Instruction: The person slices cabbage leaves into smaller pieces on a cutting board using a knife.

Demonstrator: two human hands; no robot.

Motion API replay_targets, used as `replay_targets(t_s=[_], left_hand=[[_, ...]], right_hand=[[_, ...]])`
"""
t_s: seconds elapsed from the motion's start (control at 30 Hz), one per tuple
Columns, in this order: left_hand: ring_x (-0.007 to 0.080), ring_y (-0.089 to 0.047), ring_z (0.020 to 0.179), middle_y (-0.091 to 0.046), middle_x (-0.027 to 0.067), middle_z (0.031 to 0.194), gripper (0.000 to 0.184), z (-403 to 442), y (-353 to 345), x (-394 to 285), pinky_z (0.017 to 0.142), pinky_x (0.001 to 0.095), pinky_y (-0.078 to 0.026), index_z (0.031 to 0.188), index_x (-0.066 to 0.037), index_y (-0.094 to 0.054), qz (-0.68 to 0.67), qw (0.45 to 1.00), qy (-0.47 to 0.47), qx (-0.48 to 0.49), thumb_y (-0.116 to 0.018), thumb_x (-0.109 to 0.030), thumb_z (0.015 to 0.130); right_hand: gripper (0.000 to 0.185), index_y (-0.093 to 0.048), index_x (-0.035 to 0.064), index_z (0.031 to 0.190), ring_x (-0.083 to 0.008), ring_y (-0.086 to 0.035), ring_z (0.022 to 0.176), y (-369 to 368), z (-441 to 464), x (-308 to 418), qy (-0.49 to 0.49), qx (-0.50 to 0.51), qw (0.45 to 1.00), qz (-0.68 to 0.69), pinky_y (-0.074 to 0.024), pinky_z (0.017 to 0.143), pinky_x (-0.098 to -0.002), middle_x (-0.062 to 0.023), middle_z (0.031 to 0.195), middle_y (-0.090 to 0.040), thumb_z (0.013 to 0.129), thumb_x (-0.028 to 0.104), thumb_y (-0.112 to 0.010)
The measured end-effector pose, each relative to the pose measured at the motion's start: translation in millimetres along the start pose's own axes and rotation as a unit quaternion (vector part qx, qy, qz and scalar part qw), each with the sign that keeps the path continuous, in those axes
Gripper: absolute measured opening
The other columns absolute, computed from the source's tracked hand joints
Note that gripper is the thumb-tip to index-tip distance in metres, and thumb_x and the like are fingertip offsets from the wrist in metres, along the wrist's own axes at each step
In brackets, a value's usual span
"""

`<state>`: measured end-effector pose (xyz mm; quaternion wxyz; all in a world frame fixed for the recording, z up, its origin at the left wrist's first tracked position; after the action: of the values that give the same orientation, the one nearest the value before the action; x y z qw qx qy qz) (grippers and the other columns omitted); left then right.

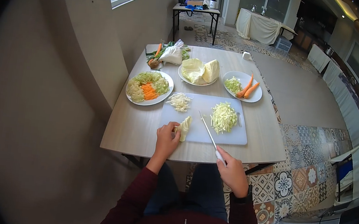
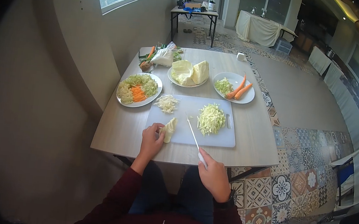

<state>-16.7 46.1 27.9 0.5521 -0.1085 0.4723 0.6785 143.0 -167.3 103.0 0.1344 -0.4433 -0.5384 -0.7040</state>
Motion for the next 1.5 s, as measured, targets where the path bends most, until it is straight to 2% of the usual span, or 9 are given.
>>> replay_targets(t_s=[0.13, 0.23, 0.33, 0.5, 0.63, 0.87, 1.07, 1.1, 1.5], left_hand=[[0.0253, -0.063, 0.087, -0.066, 0.0075, 0.087, 0.022, -1, -3, 8, 0.092, 0.0414, -0.04, 0.11, -0.009, -0.065, -0.026, 0.999, 0.03, 0.031, -0.068, -0.014, 0.089], [0.0286, -0.064, 0.082, -0.067, 0.0101, 0.084, 0.019, 0, 0, 1, 0.081, 0.0421, -0.044, 0.105, -0.006, -0.066, 0.001, 1.0, -0.002, 0.004, -0.069, -0.012, 0.087], [0.0257, -0.063, 0.088, -0.066, 0.0079, 0.088, 0.021, -1, -1, 4, 0.091, 0.0416, -0.04, 0.11, -0.009, -0.065, -0.009, 0.999, 0.028, 0.034, -0.068, -0.015, 0.09], [0.0257, -0.063, 0.087, -0.066, 0.008, 0.088, 0.022, -1, 0, 2, 0.091, 0.0415, -0.04, 0.11, -0.009, -0.065, -0.008, 0.999, 0.027, 0.029, -0.068, -0.015, 0.09], [0.0256, -0.063, 0.087, -0.066, 0.0081, 0.088, 0.022, -1, -1, 3, 0.09, 0.0413, -0.04, 0.11, -0.009, -0.065, -0.004, 0.999, 0.021, 0.024, -0.069, -0.014, 0.089], [0.0274, -0.063, 0.085, -0.066, 0.009, 0.086, 0.021, 0, 0, 1, 0.085, 0.0418, -0.042, 0.108, -0.007, -0.065, -0.005, 1.0, 0.011, 0.019, -0.069, -0.013, 0.088], [0.0258, -0.063, 0.088, -0.066, 0.0082, 0.088, 0.022, -1, -1, 4, 0.091, 0.0414, -0.04, 0.11, -0.009, -0.065, -0.006, 0.999, 0.024, 0.03, -0.069, -0.015, 0.089], [0.0258, -0.063, 0.088, -0.066, 0.0082, 0.089, 0.023, -1, -2, 5, 0.091, 0.0414, -0.04, 0.111, -0.009, -0.065, -0.008, 0.999, 0.023, 0.03, -0.069, -0.015, 0.089], [0.0257, -0.063, 0.088, -0.065, 0.008, 0.088, 0.023, -1, -2, 4, 0.09, 0.0418, -0.04, 0.111, -0.009, -0.064, -0.012, 0.999, 0.024, 0.031, -0.069, -0.015, 0.089]], right_hand=[[0.044, -0.061, 0.0074, 0.137, -0.0484, -0.066, 0.088, -5, 6, -6, 0.025, -0.029, 0.998, -0.043, -0.0528, 0.079, -0.0513, -0.0323, 0.093, -0.066, 0.093, 0.015, -0.057], [0.045, -0.061, 0.0054, 0.137, -0.049, -0.066, 0.089, 1, 4, -7, 0.003, -0.041, 0.998, -0.038, -0.0528, 0.079, -0.0515, -0.0323, 0.093, -0.067, 0.093, 0.014, -0.056], [0.045, -0.06, 0.0032, 0.137, -0.0494, -0.065, 0.092, 6, -1, -14, -0.027, -0.05, 0.998, 0.006, -0.0529, 0.082, -0.0507, -0.0325, 0.097, -0.067, 0.093, 0.015, -0.056], [0.044, -0.06, 0.0047, 0.137, -0.0487, -0.064, 0.098, 12, -9, -5, -0.058, -0.031, 0.995, 0.069, -0.0529, 0.086, -0.0491, -0.0321, 0.103, -0.067, 0.094, 0.016, -0.057], [0.044, -0.062, 0.0114, 0.136, -0.0479, -0.066, 0.09, -3, -7, 10, 0.043, -0.03, 0.998, -0.024, -0.053, 0.081, -0.0528, -0.0302, 0.095, -0.068, 0.093, 0.018, -0.059], [0.045, -0.062, 0.0116, 0.137, -0.0475, -0.066, 0.082, -19, -4, 12, 0.026, -0.014, 0.997, -0.065, -0.0521, 0.076, -0.0547, -0.0292, 0.084, -0.067, 0.093, 0.019, -0.058], [0.045, -0.059, 0.0016, 0.136, -0.0485, -0.066, 0.083, 2, -14, 1, 0.002, -0.07, 0.996, -0.059, -0.0517, 0.078, -0.0552, -0.032, 0.087, -0.066, 0.094, 0.015, -0.056], [0.044, -0.058, -0.0023, 0.136, -0.0486, -0.066, 0.083, 7, -17, 1, -0.043, -0.049, 0.998, -0.023, -0.0519, 0.077, -0.0545, -0.033, 0.087, -0.066, 0.094, 0.012, -0.055], [0.043, -0.058, -0.003, 0.135, -0.0495, -0.066, 0.083, -9, -3, -1, -0.012, -0.023, 1.0, 0.007, -0.0507, 0.076, -0.0547, -0.0341, 0.085, -0.065, 0.095, 0.012, -0.055]])
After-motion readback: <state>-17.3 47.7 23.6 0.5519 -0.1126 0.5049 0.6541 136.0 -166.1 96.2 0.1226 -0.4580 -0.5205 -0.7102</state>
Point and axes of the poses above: each hand's wrist, its own z-axis towards the middle knuckle, its own y-axis out of the back of the hand, x = y × z, the point moved 4 cm from there along z, towards the middle knuckle
